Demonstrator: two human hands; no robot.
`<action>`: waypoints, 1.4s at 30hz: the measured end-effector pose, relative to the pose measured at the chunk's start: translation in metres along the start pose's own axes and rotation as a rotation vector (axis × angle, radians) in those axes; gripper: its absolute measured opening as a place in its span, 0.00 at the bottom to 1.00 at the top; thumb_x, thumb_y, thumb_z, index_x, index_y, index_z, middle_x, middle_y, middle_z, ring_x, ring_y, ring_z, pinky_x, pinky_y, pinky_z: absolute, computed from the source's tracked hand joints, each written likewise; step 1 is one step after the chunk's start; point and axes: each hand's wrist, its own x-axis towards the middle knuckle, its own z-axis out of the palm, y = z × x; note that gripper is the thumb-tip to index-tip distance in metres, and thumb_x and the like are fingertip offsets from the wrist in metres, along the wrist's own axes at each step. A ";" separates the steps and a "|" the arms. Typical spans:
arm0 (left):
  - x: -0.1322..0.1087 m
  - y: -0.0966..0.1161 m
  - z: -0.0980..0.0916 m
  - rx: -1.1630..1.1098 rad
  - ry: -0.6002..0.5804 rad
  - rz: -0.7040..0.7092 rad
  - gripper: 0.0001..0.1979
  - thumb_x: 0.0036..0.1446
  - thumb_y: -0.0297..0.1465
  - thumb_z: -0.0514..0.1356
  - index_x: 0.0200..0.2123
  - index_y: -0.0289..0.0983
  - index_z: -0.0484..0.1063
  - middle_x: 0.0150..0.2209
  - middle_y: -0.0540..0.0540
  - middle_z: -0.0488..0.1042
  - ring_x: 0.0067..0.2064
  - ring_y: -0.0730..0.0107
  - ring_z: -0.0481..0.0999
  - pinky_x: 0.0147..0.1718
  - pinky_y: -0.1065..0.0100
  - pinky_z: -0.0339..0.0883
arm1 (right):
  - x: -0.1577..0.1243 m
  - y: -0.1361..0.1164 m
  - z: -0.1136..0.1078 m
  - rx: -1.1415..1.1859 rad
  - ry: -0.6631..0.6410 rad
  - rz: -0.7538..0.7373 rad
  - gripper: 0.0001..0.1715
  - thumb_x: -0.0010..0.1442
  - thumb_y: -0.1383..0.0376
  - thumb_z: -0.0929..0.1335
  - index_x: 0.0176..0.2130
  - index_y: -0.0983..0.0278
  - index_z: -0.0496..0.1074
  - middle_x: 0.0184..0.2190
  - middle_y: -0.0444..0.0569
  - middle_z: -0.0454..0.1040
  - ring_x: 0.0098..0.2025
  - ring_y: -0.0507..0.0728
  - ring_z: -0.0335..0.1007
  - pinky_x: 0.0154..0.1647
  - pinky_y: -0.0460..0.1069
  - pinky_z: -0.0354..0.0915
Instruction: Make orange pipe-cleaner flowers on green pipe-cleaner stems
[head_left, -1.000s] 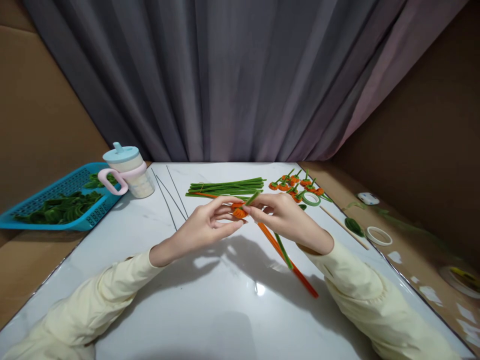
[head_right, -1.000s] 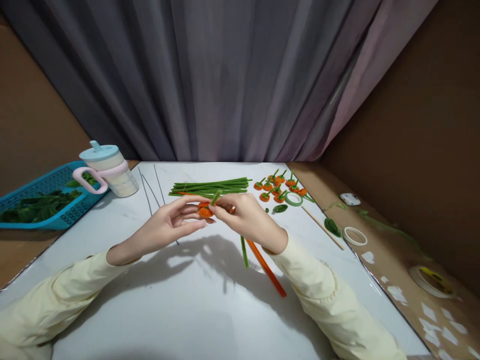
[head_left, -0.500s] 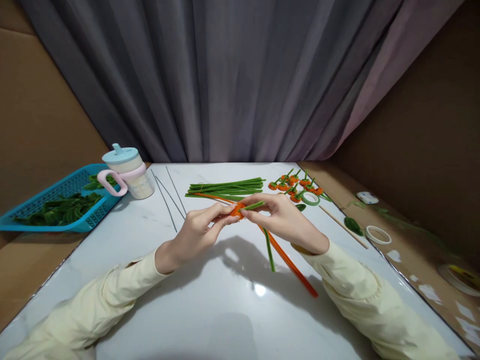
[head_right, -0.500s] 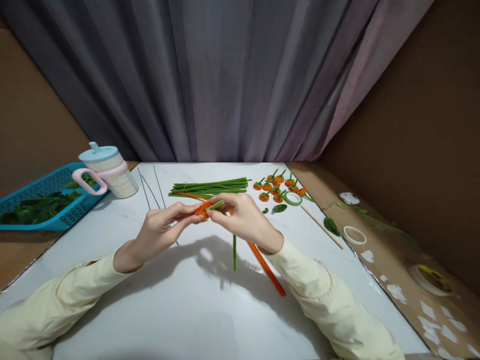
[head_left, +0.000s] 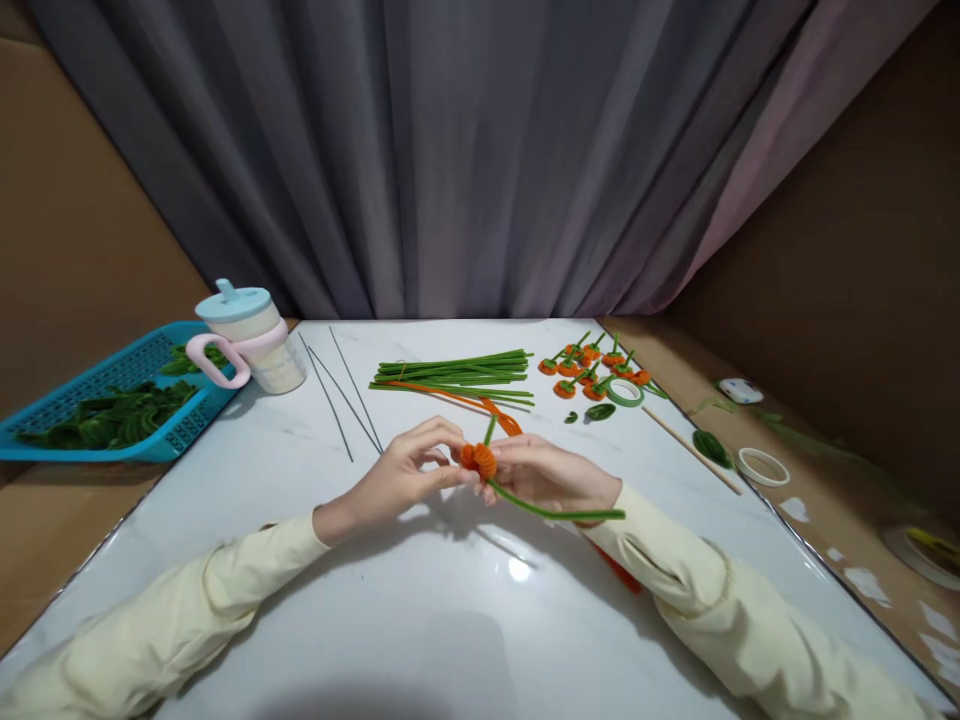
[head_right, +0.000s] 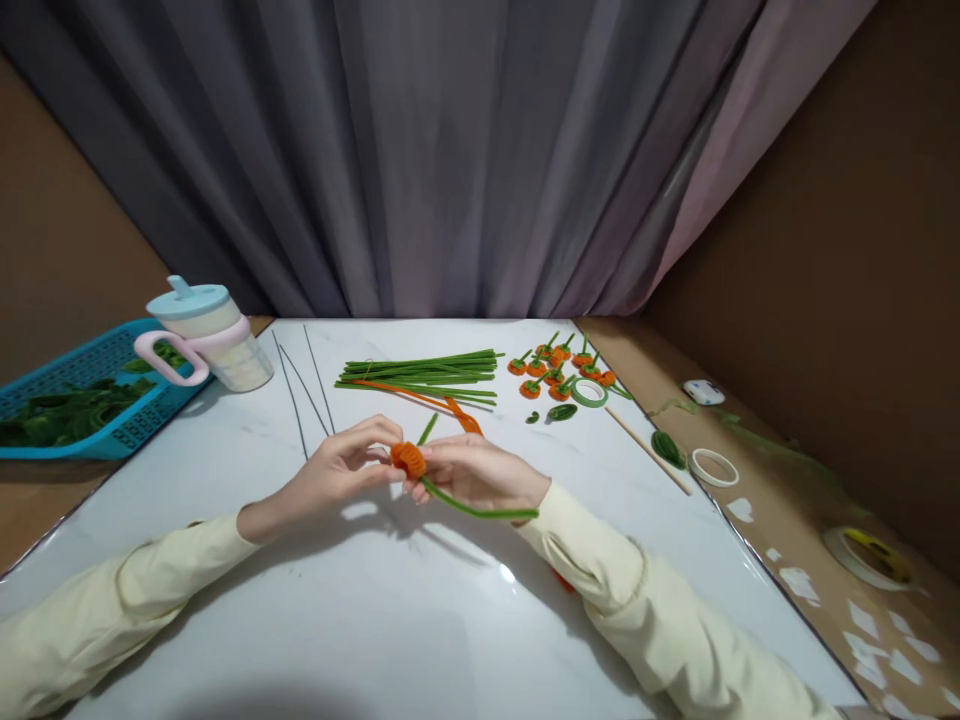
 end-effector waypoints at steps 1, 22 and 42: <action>-0.002 -0.005 0.004 -0.063 0.038 -0.058 0.04 0.54 0.31 0.61 0.31 0.35 0.72 0.36 0.47 0.67 0.38 0.71 0.69 0.33 0.73 0.66 | 0.001 0.007 -0.002 0.012 0.001 0.039 0.11 0.53 0.61 0.69 0.32 0.69 0.74 0.28 0.49 0.75 0.31 0.50 0.71 0.37 0.46 0.65; -0.019 -0.037 0.035 -0.345 0.054 -0.482 0.15 0.55 0.40 0.58 0.31 0.31 0.71 0.23 0.48 0.72 0.20 0.78 0.66 0.20 0.75 0.61 | -0.006 0.052 -0.010 -1.176 0.323 -0.638 0.15 0.59 0.64 0.66 0.47 0.63 0.69 0.39 0.53 0.72 0.41 0.56 0.71 0.42 0.50 0.68; -0.025 -0.042 0.043 -0.077 0.368 -0.200 0.07 0.53 0.33 0.62 0.34 0.35 0.72 0.35 0.47 0.76 0.37 0.70 0.76 0.39 0.69 0.71 | -0.003 0.055 0.000 -0.875 0.601 -0.575 0.08 0.59 0.63 0.66 0.38 0.63 0.72 0.37 0.50 0.76 0.37 0.54 0.72 0.40 0.49 0.69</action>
